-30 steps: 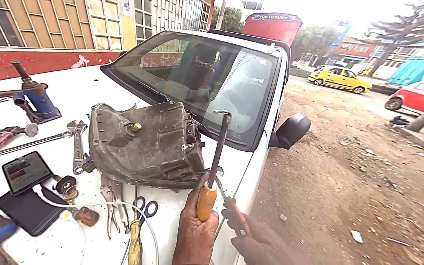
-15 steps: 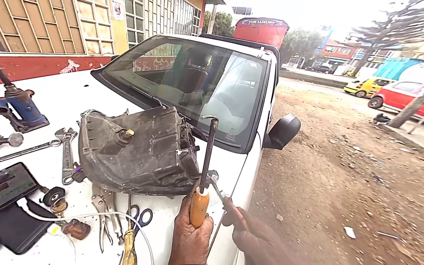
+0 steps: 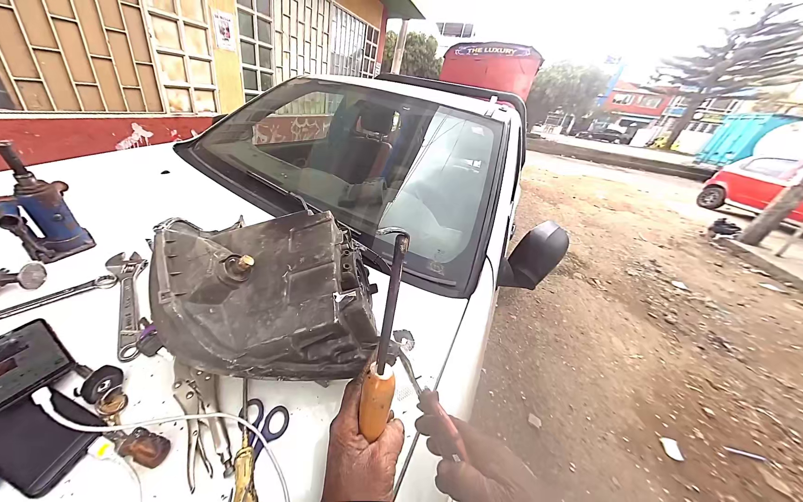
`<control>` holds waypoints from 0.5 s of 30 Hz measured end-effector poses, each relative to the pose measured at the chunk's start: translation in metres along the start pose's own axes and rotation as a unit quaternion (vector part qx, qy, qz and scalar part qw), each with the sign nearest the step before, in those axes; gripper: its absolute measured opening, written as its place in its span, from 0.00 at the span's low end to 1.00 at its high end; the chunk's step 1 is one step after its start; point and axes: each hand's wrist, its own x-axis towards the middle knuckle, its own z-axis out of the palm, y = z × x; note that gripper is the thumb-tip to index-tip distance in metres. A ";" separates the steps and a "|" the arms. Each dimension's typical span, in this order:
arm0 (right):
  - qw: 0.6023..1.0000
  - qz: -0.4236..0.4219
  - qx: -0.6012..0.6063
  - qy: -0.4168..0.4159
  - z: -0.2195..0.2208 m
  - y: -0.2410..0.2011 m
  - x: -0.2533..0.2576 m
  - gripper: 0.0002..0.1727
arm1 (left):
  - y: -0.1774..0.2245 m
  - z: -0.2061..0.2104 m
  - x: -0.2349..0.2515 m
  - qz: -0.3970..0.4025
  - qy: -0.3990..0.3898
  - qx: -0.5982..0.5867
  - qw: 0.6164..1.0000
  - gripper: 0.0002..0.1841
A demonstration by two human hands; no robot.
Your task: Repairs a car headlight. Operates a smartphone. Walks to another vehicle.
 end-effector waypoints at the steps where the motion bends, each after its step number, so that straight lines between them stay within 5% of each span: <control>1: 1.000 0.000 -0.003 0.001 0.000 0.000 0.000 0.30 | 0.000 0.000 0.000 -0.002 0.000 0.001 1.000 0.33; 8: 0.995 -0.016 -0.092 0.018 -0.004 0.001 0.003 0.26 | 0.001 -0.001 -0.002 -0.008 -0.004 0.008 1.000 0.31; 15: 0.999 -0.007 -0.037 0.010 -0.002 0.004 0.002 0.29 | 0.001 -0.002 -0.002 -0.008 -0.006 0.008 1.000 0.30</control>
